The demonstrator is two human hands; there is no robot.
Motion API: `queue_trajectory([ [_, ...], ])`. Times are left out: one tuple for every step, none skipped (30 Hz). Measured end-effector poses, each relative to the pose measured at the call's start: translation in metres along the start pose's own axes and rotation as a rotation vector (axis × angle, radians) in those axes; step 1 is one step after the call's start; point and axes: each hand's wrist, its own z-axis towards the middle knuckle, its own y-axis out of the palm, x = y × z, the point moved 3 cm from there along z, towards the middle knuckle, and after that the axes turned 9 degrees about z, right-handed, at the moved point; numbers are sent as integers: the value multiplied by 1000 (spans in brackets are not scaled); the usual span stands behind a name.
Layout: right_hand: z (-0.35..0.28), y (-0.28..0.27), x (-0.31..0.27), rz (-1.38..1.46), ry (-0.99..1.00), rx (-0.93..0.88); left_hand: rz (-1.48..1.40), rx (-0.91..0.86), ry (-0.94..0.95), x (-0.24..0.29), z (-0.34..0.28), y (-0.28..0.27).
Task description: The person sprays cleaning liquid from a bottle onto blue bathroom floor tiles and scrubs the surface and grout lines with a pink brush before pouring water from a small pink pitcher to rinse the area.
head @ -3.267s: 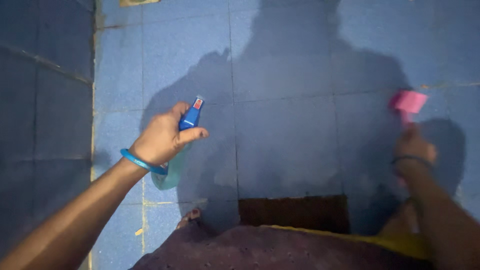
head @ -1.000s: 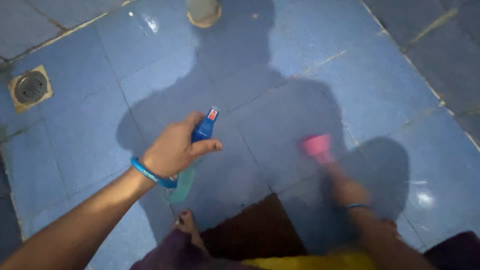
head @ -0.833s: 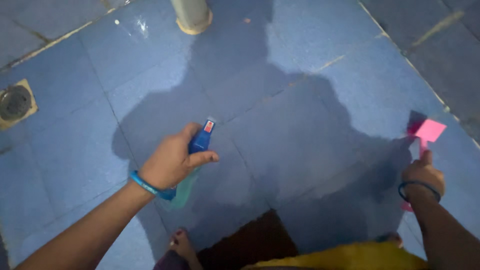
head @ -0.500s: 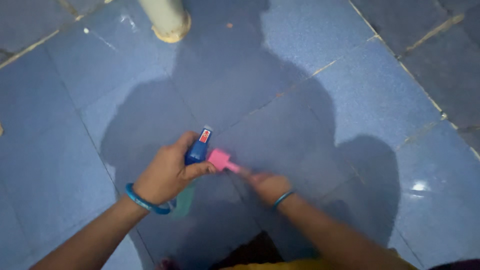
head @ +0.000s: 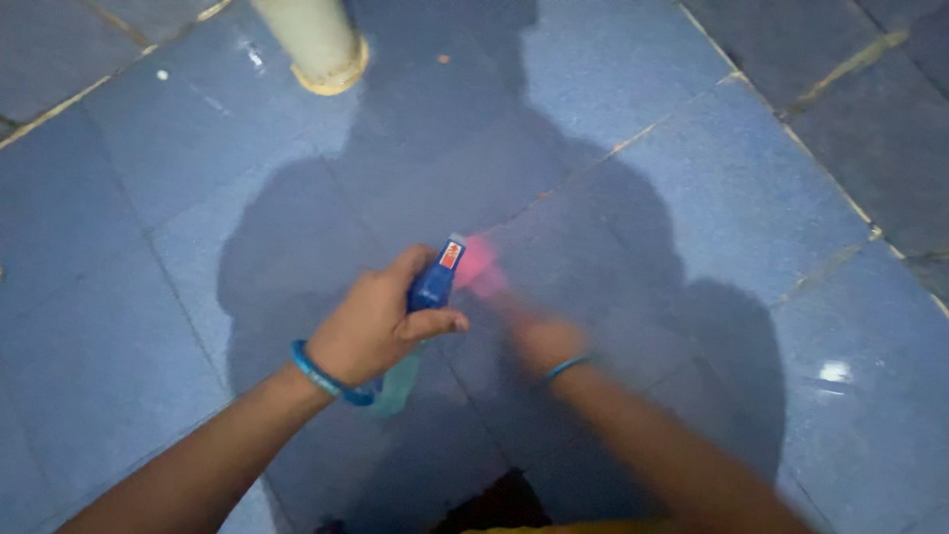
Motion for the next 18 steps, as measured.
queue_trajectory([
  [1, 6, -19, 15, -35, -1, -4, 5, 17, 2, 0, 0],
  [6, 7, -36, 29, -69, -2, -9, 9, 35, 3, 3, 1],
  [9, 1, -43, 51, -103, -9, -7, 10, 44, 3, 3, 0],
  [10, -9, -45, 74, -137, -16, -6, 12, 53, 2, 3, -3],
  [18, -29, -38, 59, -135, 2, -9, 34, 43, 0, -1, -7],
  [26, -58, -14, 43, -81, 42, -5, 23, 13, -3, -2, -9],
  [34, -84, 14, 34, -6, 93, 0, 18, -20, -6, -3, -11],
  [37, -108, 50, 39, 85, 154, 4, 13, -52, -9, -7, -12],
  [32, -130, 95, 51, 192, 215, 28, 11, -72, -10, -6, -12],
  [20, -143, 137, 62, 287, 266, 52, 8, -91, -9, -5, -12],
  [3, -148, 177, 70, 362, 301, 77, 4, -107, -7, -4, -11],
  [-16, -145, 208, 77, 409, 315, 89, -43, -92, -2, 0, -6],
  [-34, -128, 226, 82, 427, 300, 107, -84, -89, 4, 1, 1],
  [-52, -108, 232, 82, 425, 273, 124, -126, -85, 11, 2, 8],
  [-75, -89, 232, 66, 407, 235, 124, -142, -55, 19, 6, 16],
  [-96, -68, 221, 52, 354, 173, 125, -158, -25, 28, 9, 23],
  [-114, -46, 201, 31, 276, 108, 129, -171, 6, 35, 13, 30],
  [-129, -26, 175, 12, 172, 27, 101, -157, -7, 42, 21, 39],
])
